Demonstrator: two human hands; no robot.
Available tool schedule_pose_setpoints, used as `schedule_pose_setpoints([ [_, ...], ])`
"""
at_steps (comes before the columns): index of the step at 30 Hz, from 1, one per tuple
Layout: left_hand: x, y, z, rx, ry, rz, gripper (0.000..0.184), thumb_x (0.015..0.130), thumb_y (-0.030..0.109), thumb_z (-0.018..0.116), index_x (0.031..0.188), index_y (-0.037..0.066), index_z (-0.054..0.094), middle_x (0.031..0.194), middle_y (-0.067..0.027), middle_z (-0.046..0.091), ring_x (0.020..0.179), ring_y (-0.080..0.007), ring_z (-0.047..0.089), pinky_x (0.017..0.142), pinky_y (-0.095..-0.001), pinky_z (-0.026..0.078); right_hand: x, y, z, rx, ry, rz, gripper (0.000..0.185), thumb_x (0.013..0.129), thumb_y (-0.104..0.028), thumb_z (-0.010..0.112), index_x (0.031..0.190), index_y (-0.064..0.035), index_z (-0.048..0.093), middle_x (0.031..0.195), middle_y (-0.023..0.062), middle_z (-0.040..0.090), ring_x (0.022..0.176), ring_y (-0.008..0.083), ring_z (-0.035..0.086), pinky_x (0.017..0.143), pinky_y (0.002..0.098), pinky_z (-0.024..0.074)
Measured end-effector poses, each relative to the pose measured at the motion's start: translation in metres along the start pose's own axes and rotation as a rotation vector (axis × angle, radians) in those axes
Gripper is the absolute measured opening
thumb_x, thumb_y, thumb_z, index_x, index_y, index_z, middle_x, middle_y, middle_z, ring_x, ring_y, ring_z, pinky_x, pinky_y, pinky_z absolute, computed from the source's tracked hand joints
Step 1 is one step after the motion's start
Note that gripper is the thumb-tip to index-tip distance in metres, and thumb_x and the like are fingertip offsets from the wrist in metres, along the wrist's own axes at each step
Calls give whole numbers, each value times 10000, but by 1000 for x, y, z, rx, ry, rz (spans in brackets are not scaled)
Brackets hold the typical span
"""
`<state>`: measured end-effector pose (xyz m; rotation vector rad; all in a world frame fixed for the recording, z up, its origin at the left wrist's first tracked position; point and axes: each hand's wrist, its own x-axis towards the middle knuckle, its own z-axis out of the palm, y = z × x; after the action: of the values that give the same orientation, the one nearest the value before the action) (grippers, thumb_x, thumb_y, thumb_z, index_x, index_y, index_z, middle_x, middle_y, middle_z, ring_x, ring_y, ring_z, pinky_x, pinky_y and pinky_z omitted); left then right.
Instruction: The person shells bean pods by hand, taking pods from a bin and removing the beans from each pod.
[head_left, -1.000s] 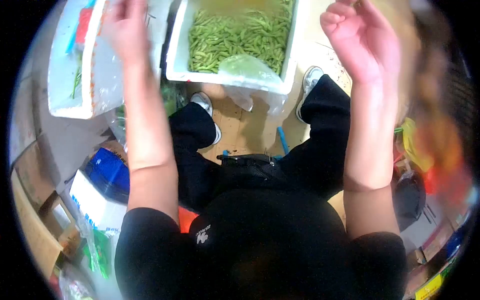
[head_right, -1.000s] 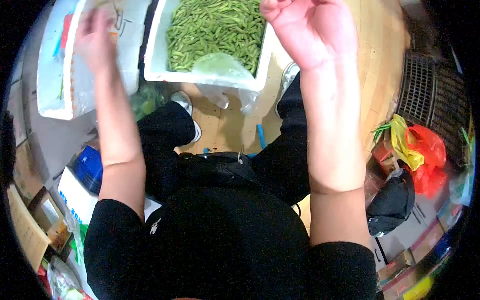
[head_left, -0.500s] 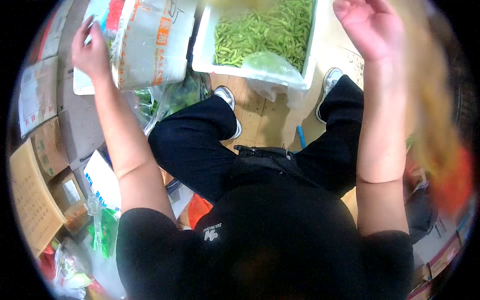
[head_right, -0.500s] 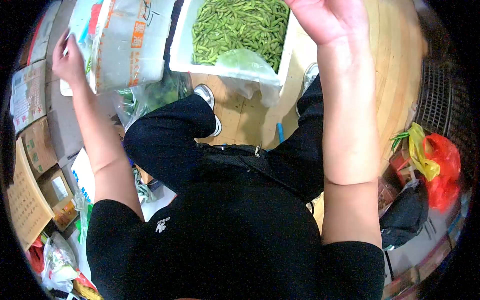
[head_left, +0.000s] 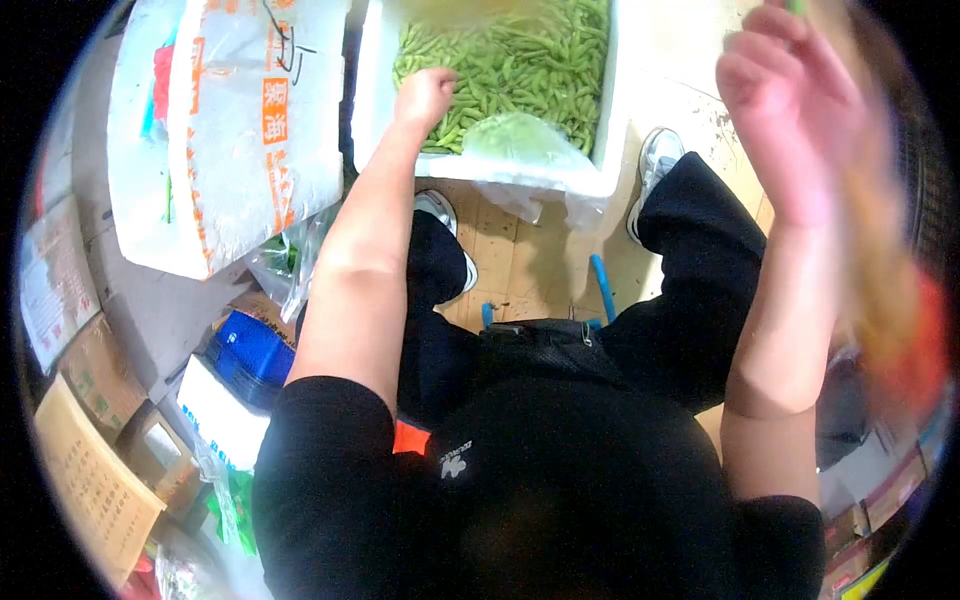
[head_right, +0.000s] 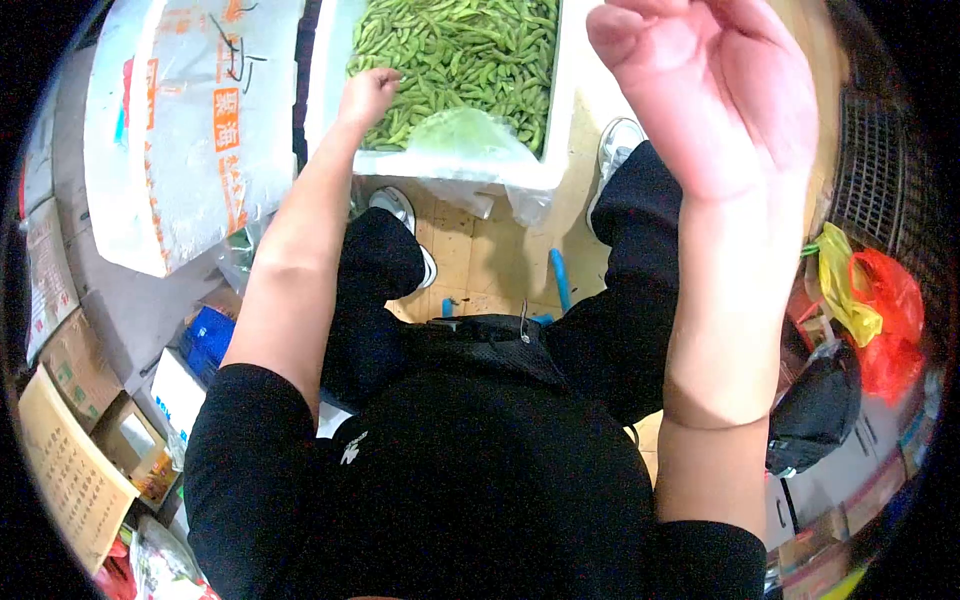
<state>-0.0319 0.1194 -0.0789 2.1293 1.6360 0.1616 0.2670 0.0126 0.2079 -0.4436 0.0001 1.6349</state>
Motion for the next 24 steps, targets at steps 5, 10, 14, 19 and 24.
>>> schedule_pose_setpoints([
  [5,15,14,31,-22,-109,-77,237,778,151,515,973,174,647,960,-124,612,886,-299,579,776,-385,464,6,-7,-23,-42,-140,28,336,913,-224,357,1150,-46,513,866,-4,586,685,126,476,672,297,385],
  [10,27,17,65,137,-118,78,281,804,102,487,1019,205,635,1070,-76,536,1021,-267,515,826,-391,435,10,-5,-24,-38,-175,64,346,919,-228,341,1168,-49,500,874,-8,583,692,128,479,677,300,388],
  [14,24,22,66,183,-86,57,213,785,141,529,971,172,628,1020,-85,538,988,-267,523,791,-402,451,12,-3,-26,-43,-185,79,353,924,-231,328,1182,-51,489,881,-11,581,697,129,482,681,303,390],
  [19,20,19,50,256,-116,19,158,774,148,520,900,108,607,1012,-83,556,976,-269,533,767,-402,462,12,0,-27,-42,-207,91,363,931,-235,311,1200,-54,475,890,-15,578,703,131,486,686,307,393],
  [24,12,47,35,233,-103,120,297,783,158,545,1079,152,574,1070,-83,555,975,-274,544,803,-407,466,10,7,-26,2,-195,98,373,937,-239,295,1216,-57,462,898,-18,576,710,133,490,693,311,397],
])
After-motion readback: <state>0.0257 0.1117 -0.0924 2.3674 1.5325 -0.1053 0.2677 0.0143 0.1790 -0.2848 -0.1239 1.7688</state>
